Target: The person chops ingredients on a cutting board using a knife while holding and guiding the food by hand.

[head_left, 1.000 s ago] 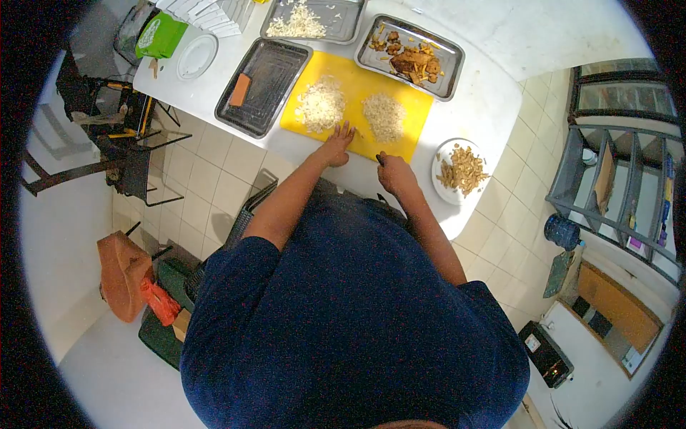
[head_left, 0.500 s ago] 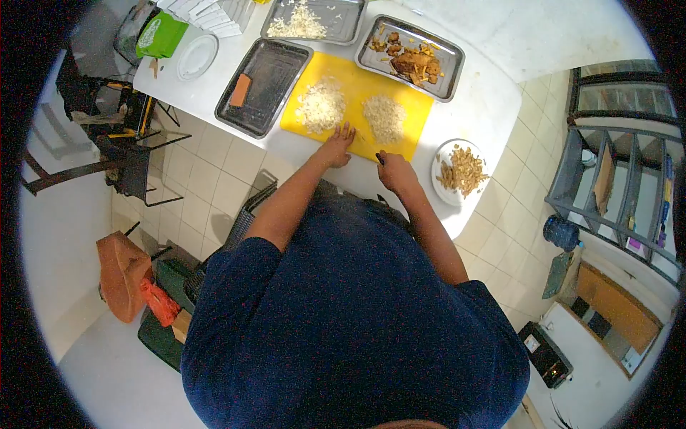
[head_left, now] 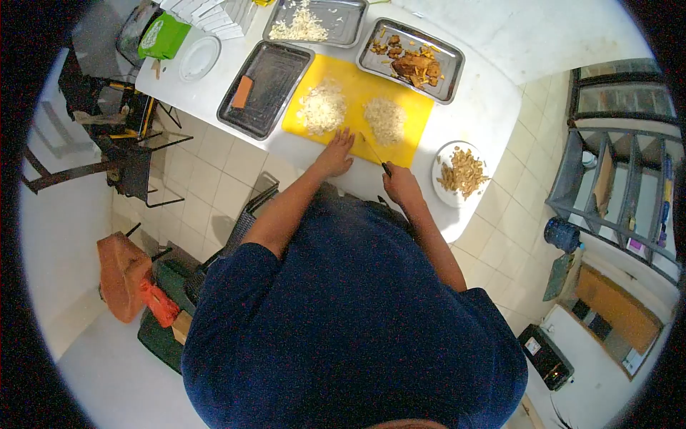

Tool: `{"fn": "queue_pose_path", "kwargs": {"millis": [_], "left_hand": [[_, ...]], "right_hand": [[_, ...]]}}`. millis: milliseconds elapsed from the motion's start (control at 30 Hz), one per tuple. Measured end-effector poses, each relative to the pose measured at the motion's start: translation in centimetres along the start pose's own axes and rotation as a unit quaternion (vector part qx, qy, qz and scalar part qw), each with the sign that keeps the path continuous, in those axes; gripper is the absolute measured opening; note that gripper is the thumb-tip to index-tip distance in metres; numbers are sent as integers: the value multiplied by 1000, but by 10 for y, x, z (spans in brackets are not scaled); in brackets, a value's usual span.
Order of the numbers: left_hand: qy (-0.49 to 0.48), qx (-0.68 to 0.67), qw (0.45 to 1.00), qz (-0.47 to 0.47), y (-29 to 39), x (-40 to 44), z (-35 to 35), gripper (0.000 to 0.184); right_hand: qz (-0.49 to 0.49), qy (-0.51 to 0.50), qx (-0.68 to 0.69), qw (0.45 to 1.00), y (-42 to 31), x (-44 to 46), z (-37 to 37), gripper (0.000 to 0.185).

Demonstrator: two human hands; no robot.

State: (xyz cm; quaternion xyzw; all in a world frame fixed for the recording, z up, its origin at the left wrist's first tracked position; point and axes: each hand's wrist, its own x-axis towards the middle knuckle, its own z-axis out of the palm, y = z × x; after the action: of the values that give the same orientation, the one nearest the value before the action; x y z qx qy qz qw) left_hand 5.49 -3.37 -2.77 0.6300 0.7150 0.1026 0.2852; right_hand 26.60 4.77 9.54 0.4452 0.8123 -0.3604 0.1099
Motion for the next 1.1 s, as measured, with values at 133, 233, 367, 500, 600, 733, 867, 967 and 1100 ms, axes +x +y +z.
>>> {"fn": "queue_pose_path", "kwargs": {"millis": [133, 233, 367, 500, 600, 733, 867, 967, 1100], "left_hand": [[57, 5, 997, -52, 18, 3, -16, 48], [234, -130, 963, -28, 16, 14, -13, 26], [286, -343, 882, -151, 18, 49, -20, 18], [257, -396, 869, -150, 20, 54, -39, 19], [221, -435, 865, -119, 2, 57, -23, 23], [175, -352, 911, -124, -6, 48, -23, 31], [128, -203, 963, -120, -5, 28, -22, 42], [99, -199, 969, -112, -16, 15, -1, 52], [74, -148, 985, -57, -14, 9, 4, 62]], "right_hand": [[-7, 39, 26, 999, 3, -10, -3, 29], [-31, 43, 64, 997, 10, -10, -10, 30], [-16, 49, 66, 996, 15, -13, -16, 33], [-29, 75, 90, 993, 22, -17, -15, 34], [-29, 65, 92, 993, 24, -18, -14, 31], [-28, 57, 96, 993, 28, -18, -5, 33], [-35, 55, 74, 995, 30, -18, 4, 34], [-35, 45, 61, 996, 23, -18, -1, 35], [-19, 28, -1, 999, 13, -4, -6, 36]]}}
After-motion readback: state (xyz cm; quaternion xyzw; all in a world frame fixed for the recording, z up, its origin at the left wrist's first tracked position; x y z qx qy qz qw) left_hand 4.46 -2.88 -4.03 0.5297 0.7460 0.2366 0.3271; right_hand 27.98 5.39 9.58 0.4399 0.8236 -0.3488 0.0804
